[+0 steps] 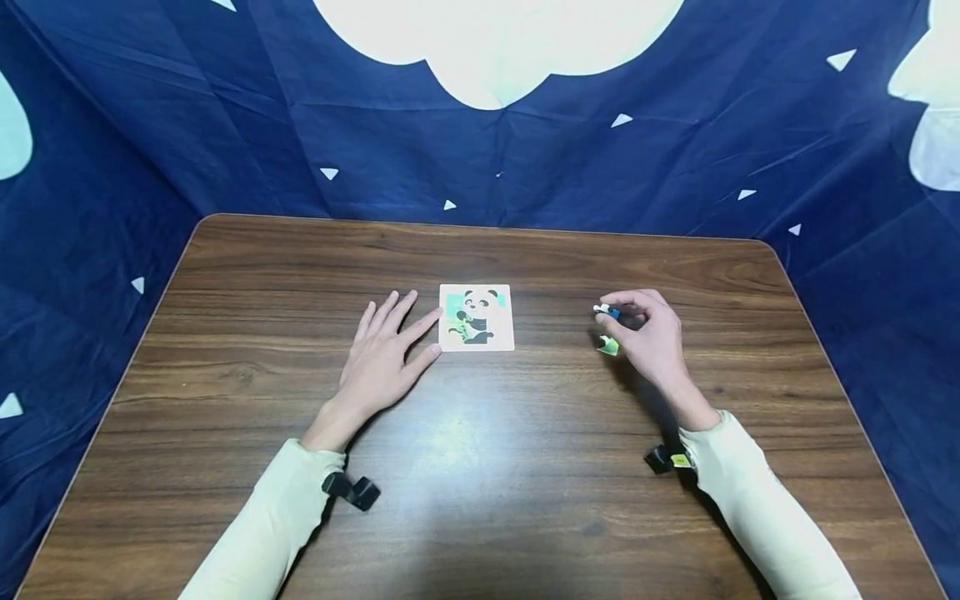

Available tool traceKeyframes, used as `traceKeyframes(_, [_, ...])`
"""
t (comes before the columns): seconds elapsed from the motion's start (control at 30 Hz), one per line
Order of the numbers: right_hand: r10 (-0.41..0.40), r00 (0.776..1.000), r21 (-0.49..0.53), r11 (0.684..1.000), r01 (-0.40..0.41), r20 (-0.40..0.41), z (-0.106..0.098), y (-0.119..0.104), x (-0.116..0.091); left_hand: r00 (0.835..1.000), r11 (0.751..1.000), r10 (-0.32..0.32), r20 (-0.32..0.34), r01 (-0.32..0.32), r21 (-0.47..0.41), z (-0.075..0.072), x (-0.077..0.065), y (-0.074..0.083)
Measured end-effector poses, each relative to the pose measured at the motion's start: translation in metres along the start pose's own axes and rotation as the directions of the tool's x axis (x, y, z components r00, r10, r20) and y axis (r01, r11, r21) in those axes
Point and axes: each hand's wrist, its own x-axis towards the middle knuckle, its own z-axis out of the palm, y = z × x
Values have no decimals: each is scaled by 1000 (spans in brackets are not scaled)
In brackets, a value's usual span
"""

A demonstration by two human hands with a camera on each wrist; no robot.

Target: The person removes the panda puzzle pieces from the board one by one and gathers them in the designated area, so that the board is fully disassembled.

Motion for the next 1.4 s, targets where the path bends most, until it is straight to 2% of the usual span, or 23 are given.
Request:
traceKeyframes(0.2, [34,999,-39,999,-34,9,-6,11,1,1000,1000,0,4,0,3,1,0,0])
traceKeyframes(0.57, [37,999,-144,989,-36,10,-11,25,4,1000,1000,-2,3,2,2,2,0,-1])
traceKeyframes(1.4, [-13,1000,-206,979,8,-20,-9,45,8,1000,1000,10,-13,-10,-6,1,1,-2])
